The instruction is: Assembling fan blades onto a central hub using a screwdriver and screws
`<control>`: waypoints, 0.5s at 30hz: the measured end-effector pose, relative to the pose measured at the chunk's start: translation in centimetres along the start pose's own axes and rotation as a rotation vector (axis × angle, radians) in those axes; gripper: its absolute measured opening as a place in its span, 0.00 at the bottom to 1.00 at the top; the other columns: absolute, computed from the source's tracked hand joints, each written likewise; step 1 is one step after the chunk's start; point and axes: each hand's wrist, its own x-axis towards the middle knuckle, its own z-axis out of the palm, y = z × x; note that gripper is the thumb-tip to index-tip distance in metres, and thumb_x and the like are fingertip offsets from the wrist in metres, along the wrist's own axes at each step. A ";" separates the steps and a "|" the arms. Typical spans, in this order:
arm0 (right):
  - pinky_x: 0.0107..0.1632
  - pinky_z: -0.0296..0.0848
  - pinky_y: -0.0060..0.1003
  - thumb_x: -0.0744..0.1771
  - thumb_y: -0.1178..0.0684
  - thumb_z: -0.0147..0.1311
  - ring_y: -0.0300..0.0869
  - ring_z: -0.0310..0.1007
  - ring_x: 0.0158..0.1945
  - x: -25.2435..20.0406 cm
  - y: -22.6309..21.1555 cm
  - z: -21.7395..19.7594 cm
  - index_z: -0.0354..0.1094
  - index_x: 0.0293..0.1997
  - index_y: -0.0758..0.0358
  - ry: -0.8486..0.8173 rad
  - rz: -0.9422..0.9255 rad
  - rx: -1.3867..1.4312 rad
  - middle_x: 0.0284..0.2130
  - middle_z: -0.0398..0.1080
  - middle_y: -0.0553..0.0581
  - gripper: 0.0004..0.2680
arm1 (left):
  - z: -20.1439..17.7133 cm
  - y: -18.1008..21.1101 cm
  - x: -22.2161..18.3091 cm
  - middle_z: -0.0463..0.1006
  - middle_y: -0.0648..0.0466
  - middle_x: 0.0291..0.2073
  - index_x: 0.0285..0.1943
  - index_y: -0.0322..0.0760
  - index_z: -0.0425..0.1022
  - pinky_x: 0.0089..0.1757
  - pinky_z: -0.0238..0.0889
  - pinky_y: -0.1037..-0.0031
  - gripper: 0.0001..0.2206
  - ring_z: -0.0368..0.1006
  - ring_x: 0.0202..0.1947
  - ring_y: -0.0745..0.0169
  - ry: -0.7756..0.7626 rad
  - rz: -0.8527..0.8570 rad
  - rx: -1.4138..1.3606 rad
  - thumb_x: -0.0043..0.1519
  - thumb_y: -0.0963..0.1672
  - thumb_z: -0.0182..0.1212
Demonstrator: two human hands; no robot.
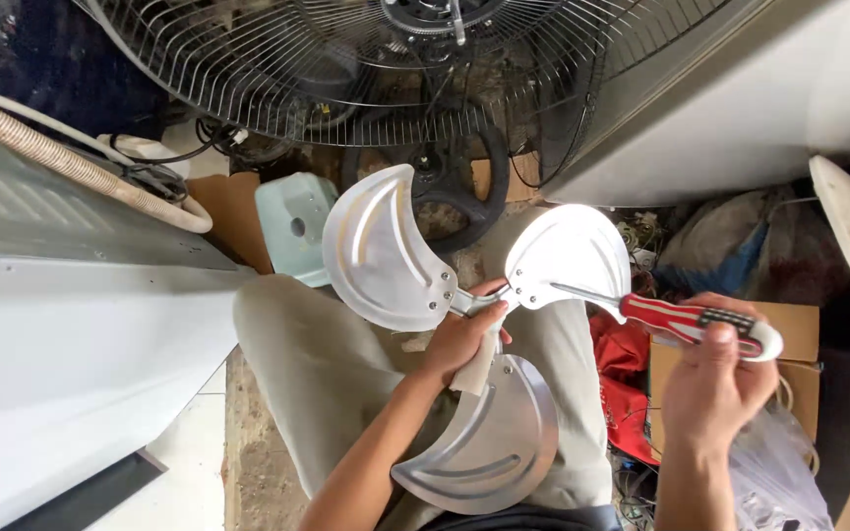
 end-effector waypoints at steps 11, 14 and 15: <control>0.56 0.67 0.42 0.72 0.43 0.50 0.50 0.69 0.50 -0.5 -0.9 5.9 0.67 0.50 0.74 -0.239 -0.167 -0.320 0.45 0.69 0.65 0.17 | -2.9 -1.0 0.6 0.77 0.50 0.48 0.77 0.42 0.61 0.38 0.68 0.73 0.29 0.77 0.32 0.63 -0.094 0.165 -0.156 0.65 0.46 0.59; 0.58 0.65 0.41 0.71 0.44 0.52 0.49 0.68 0.50 -1.0 0.0 6.3 0.67 0.50 0.72 -0.245 -0.131 -0.281 0.45 0.68 0.65 0.16 | -4.2 -1.4 0.5 0.68 0.51 0.60 0.75 0.39 0.62 0.43 0.68 0.71 0.30 0.75 0.35 0.59 -0.069 0.160 -0.315 0.61 0.42 0.62; 0.58 0.65 0.40 0.71 0.44 0.52 0.48 0.68 0.51 -1.2 0.3 6.5 0.66 0.50 0.71 -0.245 -0.108 -0.259 0.45 0.68 0.64 0.15 | -4.5 -1.5 0.6 0.65 0.50 0.68 0.75 0.37 0.62 0.44 0.69 0.71 0.32 0.76 0.38 0.56 -0.077 0.154 -0.398 0.57 0.40 0.63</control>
